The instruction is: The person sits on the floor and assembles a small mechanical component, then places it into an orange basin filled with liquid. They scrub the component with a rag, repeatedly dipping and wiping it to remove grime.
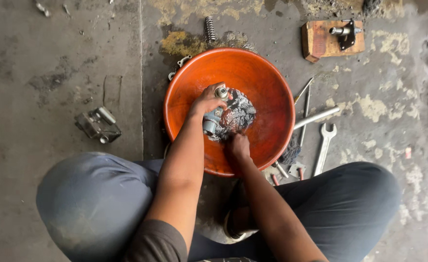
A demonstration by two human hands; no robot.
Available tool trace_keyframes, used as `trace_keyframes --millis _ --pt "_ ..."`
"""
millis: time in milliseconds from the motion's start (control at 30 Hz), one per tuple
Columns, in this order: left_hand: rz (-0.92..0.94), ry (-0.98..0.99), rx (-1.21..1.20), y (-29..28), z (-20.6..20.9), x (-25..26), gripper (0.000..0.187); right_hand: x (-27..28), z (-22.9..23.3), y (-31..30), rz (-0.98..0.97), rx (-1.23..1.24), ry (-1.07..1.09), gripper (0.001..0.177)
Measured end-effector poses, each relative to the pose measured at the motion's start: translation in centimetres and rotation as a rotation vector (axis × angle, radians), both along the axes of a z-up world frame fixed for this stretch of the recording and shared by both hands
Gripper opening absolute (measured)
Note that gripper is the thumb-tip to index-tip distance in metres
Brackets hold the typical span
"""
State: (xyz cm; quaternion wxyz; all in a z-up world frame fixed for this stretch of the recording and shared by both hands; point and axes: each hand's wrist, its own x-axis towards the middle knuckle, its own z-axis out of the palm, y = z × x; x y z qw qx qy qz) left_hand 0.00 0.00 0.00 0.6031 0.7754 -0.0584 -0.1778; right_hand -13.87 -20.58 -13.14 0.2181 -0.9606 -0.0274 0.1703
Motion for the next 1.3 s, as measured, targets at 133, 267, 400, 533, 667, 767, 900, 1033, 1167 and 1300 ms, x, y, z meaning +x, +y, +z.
trace_keyframes --millis 133,267,400,533,667,767,900,1033,1167,1300 --pt "-0.005 0.047 -0.037 0.0 0.0 0.8 0.040 0.5 2.7 -0.2 -0.268 0.025 -0.329 0.046" --pt "0.019 -0.017 0.094 0.0 0.1 -0.3 0.036 0.4 0.8 0.1 -0.060 0.024 -0.148 0.040" --pt "0.139 -0.076 0.193 -1.1 -1.1 0.1 0.067 1.2 -1.4 1.1 -0.210 0.454 0.115 0.029" --pt "0.177 -0.044 0.402 -2.3 -2.6 0.1 0.096 4.7 4.8 0.2 -0.819 1.306 0.428 0.023" --pt "0.124 0.023 0.428 -3.2 -1.3 0.1 0.091 6.4 12.5 3.7 -0.673 0.769 0.213 0.020" --pt "0.131 0.073 0.388 -3.1 0.4 -0.2 0.078 4.9 14.4 5.2 -0.310 0.280 -0.144 0.032" --pt "0.145 0.004 0.361 -3.3 1.7 -0.6 0.063 8.9 13.2 3.5 -0.548 0.578 0.318 0.031" --pt "0.136 -0.073 0.340 -3.4 2.1 -1.0 0.056 10.8 11.3 2.4 -0.252 0.374 0.034 0.045" --pt "0.170 0.055 0.305 -2.9 1.7 0.0 0.057 10.2 8.4 2.0 -0.154 0.336 -0.071 0.061" --pt "0.160 0.056 0.365 -3.2 -0.2 -0.4 0.071 8.1 4.8 2.6 -0.162 0.238 -0.135 0.035"
